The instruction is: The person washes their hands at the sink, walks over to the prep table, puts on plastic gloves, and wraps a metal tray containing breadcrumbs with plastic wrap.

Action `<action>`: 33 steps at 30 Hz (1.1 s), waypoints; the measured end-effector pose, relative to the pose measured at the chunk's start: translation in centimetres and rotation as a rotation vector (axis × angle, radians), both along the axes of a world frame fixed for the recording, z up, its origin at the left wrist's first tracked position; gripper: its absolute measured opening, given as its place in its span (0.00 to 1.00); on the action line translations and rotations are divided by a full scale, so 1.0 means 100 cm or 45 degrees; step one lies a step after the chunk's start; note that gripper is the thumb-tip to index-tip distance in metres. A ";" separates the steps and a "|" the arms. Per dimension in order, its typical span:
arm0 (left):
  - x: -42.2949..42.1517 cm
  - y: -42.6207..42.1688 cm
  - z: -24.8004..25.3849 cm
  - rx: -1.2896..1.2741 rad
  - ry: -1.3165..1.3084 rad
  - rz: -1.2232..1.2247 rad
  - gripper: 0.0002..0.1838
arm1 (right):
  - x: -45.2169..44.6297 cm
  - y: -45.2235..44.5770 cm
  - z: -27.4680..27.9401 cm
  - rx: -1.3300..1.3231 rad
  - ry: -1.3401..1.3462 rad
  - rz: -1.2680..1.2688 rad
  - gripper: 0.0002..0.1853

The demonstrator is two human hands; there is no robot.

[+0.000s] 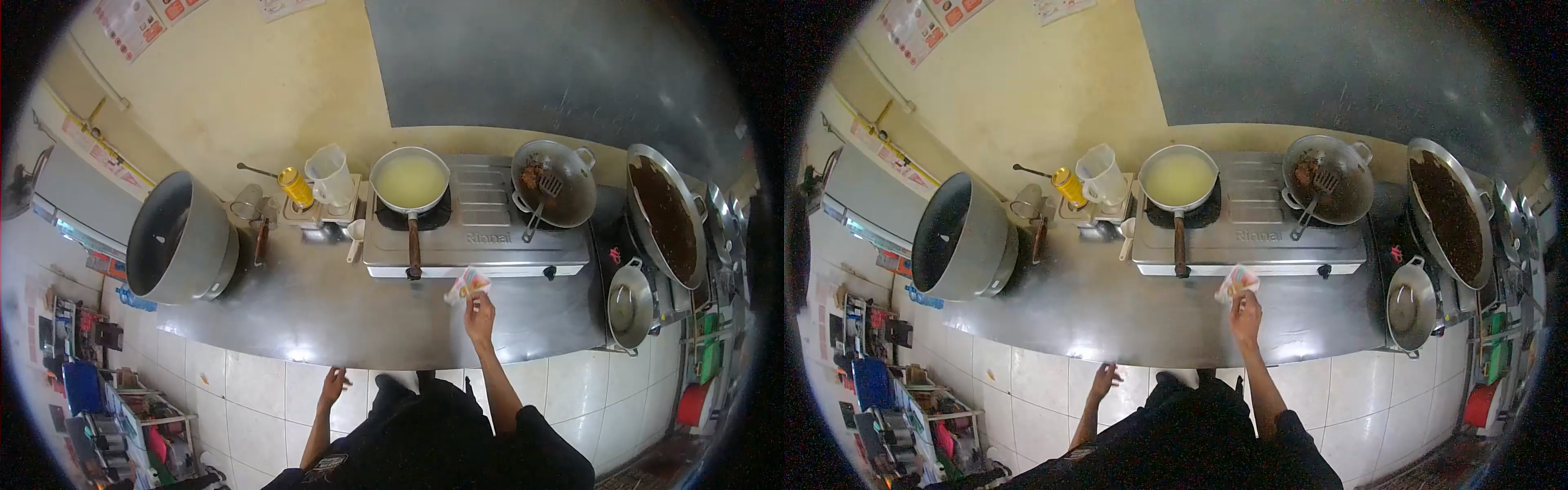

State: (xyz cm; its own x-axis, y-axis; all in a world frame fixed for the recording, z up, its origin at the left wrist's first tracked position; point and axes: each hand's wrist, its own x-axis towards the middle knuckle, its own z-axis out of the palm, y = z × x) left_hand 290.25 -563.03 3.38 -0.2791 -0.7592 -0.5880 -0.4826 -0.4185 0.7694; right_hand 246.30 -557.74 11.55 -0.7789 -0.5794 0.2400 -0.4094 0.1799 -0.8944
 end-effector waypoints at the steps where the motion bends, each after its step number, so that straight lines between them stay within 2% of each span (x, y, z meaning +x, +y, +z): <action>1: 0.026 0.023 -0.028 0.069 -0.059 0.070 0.24 | -0.004 -0.006 -0.008 0.004 -0.004 0.002 0.07; 2: 0.055 0.052 -0.062 0.111 -0.073 0.119 0.22 | -0.010 -0.012 -0.014 -0.024 0.012 0.028 0.07; 3: 0.080 0.087 -0.085 0.184 -0.169 0.146 0.26 | -0.015 -0.015 -0.019 -0.058 0.030 0.049 0.07; 4: 0.095 0.113 -0.090 0.260 -0.241 0.166 0.26 | -0.018 -0.015 -0.020 -0.068 0.028 0.040 0.07; 6: 0.118 0.161 -0.094 0.458 -0.344 0.231 0.25 | -0.022 -0.013 -0.022 0.001 0.332 0.107 0.09; 7: 0.122 0.173 -0.091 0.516 -0.364 0.249 0.24 | -0.019 -0.012 -0.023 -0.006 0.331 0.093 0.09; 9: 0.128 0.184 -0.087 0.589 -0.383 0.268 0.23 | -0.012 -0.004 -0.027 -0.125 0.141 0.029 0.13; 13: 0.136 0.171 -0.086 0.579 -0.333 0.227 0.21 | 0.022 0.032 -0.012 -0.035 -0.020 -0.189 0.16; 15: 0.139 0.151 -0.091 0.546 -0.297 0.197 0.20 | 0.037 0.061 -0.019 0.109 -0.344 -0.003 0.13; 16: 0.140 0.139 -0.093 0.527 -0.275 0.178 0.20 | 0.049 0.085 -0.031 0.131 -0.353 -0.029 0.13; 18: 0.139 0.111 -0.096 0.501 -0.230 0.144 0.19 | 0.072 0.142 -0.076 0.302 -0.419 0.473 0.12; 20: 0.131 0.070 -0.091 0.470 -0.172 0.096 0.18 | 0.099 0.220 -0.125 0.849 -0.125 0.479 0.22; 21: 0.126 0.049 -0.088 0.467 -0.128 0.059 0.18 | 0.119 0.269 -0.163 1.112 -0.267 0.342 0.27; 22: 0.118 0.025 -0.080 0.471 -0.078 0.012 0.18 | 0.151 0.320 -0.192 1.059 -0.255 0.127 0.27; 23: 0.111 0.005 -0.069 0.434 0.003 -0.165 0.21 | 0.174 0.379 -0.213 1.599 -0.404 0.039 0.27; 24: 0.110 -0.021 -0.080 0.615 0.106 -0.345 0.20 | 0.205 0.414 -0.189 1.634 -0.681 -0.180 0.24; 25: 0.097 -0.043 -0.074 0.781 0.192 -0.646 0.21 | 0.264 0.495 -0.251 1.195 -0.609 -0.356 0.22; 26: 0.094 -0.054 -0.082 0.786 0.151 -0.865 0.22 | 0.318 0.569 -0.303 0.763 -0.512 -0.429 0.21; 27: 0.078 -0.062 -0.068 0.938 0.211 -1.065 0.22 | 0.352 0.586 -0.302 0.699 -0.545 -0.524 0.21; 28: 0.073 -0.069 -0.097 1.178 0.252 -1.119 0.20 | 0.395 0.590 -0.273 0.667 -0.126 -0.328 0.18; 29: 0.059 -0.060 -0.086 1.201 0.045 -1.140 0.21 | 0.433 0.570 -0.224 0.629 -1.018 -0.855 0.16; 30: 0.049 -0.055 -0.085 1.273 -0.027 -1.288 0.23 | 0.466 0.530 -0.143 0.592 -1.498 -1.334 0.14; 32: 0.018 -0.035 -0.091 1.281 -0.705 -1.696 0.25 | 0.583 0.566 -0.208 0.141 -1.475 -1.315 0.10; 33: 0.001 -0.021 -0.093 1.268 -0.728 -1.768 0.25 | 0.619 0.550 -0.190 0.205 -1.624 -1.358 0.10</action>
